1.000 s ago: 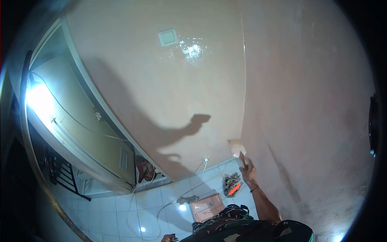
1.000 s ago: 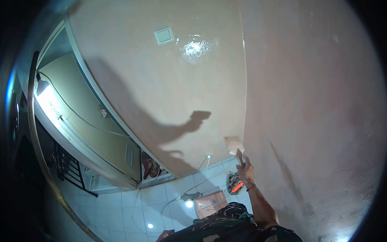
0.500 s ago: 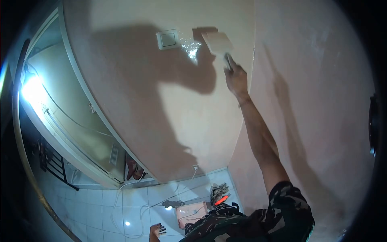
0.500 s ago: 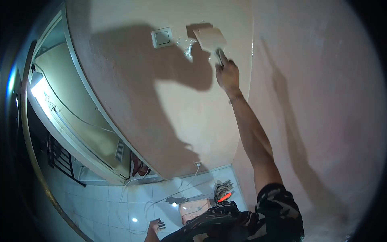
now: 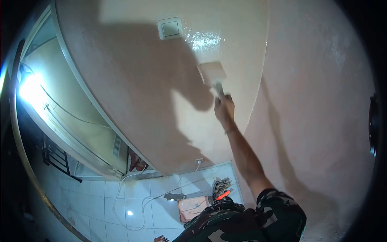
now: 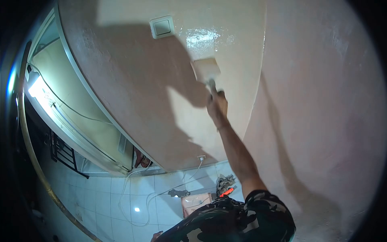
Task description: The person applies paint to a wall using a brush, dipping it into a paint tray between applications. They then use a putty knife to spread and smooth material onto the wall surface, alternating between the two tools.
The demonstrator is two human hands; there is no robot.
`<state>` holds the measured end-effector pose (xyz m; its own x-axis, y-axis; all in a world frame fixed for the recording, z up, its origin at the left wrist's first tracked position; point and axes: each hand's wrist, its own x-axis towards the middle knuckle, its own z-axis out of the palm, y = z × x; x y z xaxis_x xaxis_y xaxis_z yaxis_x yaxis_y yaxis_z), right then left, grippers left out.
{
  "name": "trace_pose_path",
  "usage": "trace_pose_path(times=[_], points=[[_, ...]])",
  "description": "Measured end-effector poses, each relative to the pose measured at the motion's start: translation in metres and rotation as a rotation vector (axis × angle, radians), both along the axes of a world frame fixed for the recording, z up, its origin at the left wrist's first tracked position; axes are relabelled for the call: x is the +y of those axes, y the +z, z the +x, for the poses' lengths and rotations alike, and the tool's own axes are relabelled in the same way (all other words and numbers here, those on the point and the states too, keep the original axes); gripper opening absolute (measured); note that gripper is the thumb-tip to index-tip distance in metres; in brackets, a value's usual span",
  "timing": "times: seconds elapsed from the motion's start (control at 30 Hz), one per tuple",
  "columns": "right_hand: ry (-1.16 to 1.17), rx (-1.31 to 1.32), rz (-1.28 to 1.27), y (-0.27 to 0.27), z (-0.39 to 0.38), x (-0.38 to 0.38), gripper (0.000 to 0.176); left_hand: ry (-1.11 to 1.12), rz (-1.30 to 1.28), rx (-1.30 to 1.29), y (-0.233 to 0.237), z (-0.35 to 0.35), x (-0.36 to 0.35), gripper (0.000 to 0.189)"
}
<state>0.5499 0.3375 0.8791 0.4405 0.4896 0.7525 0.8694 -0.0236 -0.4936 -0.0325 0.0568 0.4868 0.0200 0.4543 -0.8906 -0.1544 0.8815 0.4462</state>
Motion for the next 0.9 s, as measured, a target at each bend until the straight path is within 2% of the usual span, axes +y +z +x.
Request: trace_pose_path(times=[0.03, 0.07, 0.13, 0.2, 0.27, 0.37, 0.43, 0.53, 0.57, 0.63, 0.7, 0.77, 0.8, 0.83, 0.9], points=[[-0.021, 0.000, 0.052, -0.014, -0.001, -0.006, 0.054, 0.001, -0.015, 0.030, 0.000, -0.006, 0.009, 0.028], [-0.045, -0.012, 0.150, -0.005, -0.001, -0.011, 0.055, 0.003, -0.032, 0.056, 0.001, -0.013, 0.019, 0.028], [-0.107, -0.072, 0.271, 0.042, 0.010, -0.015, 0.054, 0.008, -0.055, 0.121, -0.002, -0.030, 0.037, 0.029], [-0.200, -0.247, 0.308, 0.116, 0.044, -0.005, 0.048, 0.002, -0.043, 0.164, -0.002, -0.038, 0.057, 0.031], [-0.293, -0.272, 0.363, 0.179, 0.073, 0.013, 0.042, -0.036, -0.005, 0.197, 0.007, -0.027, 0.079, 0.031], [-0.277, -0.288, 0.283, 0.196, 0.103, 0.026, 0.040, -0.114, 0.049, 0.247, 0.034, 0.008, 0.105, 0.032], [-0.288, -0.252, 0.195, 0.141, 0.105, 0.027, 0.040, -0.165, 0.105, 0.181, 0.044, 0.025, 0.114, 0.032], [-0.218, -0.156, -0.104, -0.010, 0.085, 0.002, 0.052, -0.184, 0.068, 0.182, 0.044, 0.037, 0.111, 0.029], [-0.161, -0.106, -0.195, -0.040, 0.071, -0.022, 0.057, -0.193, 0.033, 0.157, 0.038, 0.035, 0.107, 0.029], [-0.050, 0.010, 0.055, -0.057, 0.049, -0.047, 0.051, -0.222, -0.037, 0.227, 0.010, 0.026, 0.106, 0.025], [-0.146, -0.085, 0.068, -0.003, 0.057, -0.051, 0.045, -0.301, -0.077, 0.182, -0.004, 0.009, 0.107, 0.025], [-0.173, -0.228, 0.262, 0.068, 0.092, -0.034, 0.031, -0.253, -0.087, 0.165, 0.019, 0.015, 0.110, 0.024], [-0.231, -0.261, 0.306, 0.110, 0.105, -0.027, 0.033, -0.192, -0.092, 0.127, 0.033, 0.029, 0.113, 0.023], [-0.248, -0.231, 0.291, 0.150, 0.114, -0.024, 0.043, -0.194, -0.093, 0.128, 0.031, 0.038, 0.117, 0.023], [-0.225, -0.284, 0.378, 0.189, 0.141, -0.010, 0.034, -0.190, -0.038, 0.255, 0.029, 0.053, 0.127, 0.023]])
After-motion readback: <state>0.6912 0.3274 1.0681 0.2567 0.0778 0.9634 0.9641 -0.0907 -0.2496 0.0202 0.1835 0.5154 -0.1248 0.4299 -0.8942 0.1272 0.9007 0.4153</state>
